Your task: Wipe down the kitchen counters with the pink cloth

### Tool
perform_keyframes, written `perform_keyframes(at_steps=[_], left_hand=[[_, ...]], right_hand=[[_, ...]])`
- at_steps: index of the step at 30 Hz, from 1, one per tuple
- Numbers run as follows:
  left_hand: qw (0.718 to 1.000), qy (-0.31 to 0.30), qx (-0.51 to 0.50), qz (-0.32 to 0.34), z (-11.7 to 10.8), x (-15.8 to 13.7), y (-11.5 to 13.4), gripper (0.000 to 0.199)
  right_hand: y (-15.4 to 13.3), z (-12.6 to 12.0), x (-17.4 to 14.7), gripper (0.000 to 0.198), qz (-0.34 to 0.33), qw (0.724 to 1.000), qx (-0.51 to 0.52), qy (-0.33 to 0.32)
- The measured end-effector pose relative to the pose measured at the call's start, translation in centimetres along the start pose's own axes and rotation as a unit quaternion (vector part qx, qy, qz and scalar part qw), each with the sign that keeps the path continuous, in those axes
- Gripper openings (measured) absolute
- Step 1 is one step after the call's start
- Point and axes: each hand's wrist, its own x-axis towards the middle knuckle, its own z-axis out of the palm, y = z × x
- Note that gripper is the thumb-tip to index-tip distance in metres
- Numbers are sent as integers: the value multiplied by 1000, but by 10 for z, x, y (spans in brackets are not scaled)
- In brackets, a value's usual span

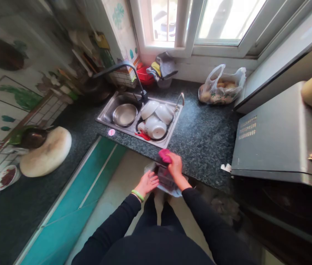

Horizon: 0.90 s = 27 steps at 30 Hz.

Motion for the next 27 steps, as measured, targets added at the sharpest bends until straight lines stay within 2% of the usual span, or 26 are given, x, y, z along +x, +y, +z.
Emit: perform_keyframes(at_steps=[3, 5, 9, 11, 13, 15, 17, 19, 21, 25, 27], left_hand=[[1000, -8, 1, 16, 12, 3, 5, 47], [1000, -15, -6, 25, 18, 5, 7, 44], [1000, -6, -18, 25, 20, 9, -2, 45], [1000, 4, -16, 22, 18, 11, -9, 47], [1000, 9, -18, 19, 13, 13, -16, 50], [999, 1, -23, 23, 7, 13, -20, 55], [999, -10, -27, 29, 1, 11, -22, 59], [999, -13, -28, 32, -2, 11, -23, 61], [999, -3, -29, 35, -3, 12, -26, 60], [999, 4, -15, 30, 0, 21, -37, 59], [999, -12, -1, 33, 1, 28, -41, 62]], right_hand=[[-27, 14, -34, 54, -33, 989, 31, -142], [-31, 9, -22, 50, -49, 979, 42, -193], [-31, 13, 47, 51, -93, 977, 61, -180], [-34, 25, 63, 52, -103, 977, 65, -178], [-35, 33, 51, 52, -107, 976, 68, -179], [-30, 31, 21, 52, -122, 971, 63, -195], [-19, 19, -10, 48, -150, 956, 50, -248], [-4, 1, -26, 41, -164, 940, 36, -297], [11, -14, -23, 41, -155, 946, 26, -282], [33, -27, -8, 49, -119, 982, -9, -148], [42, -27, -18, 45, -121, 982, -26, -146]])
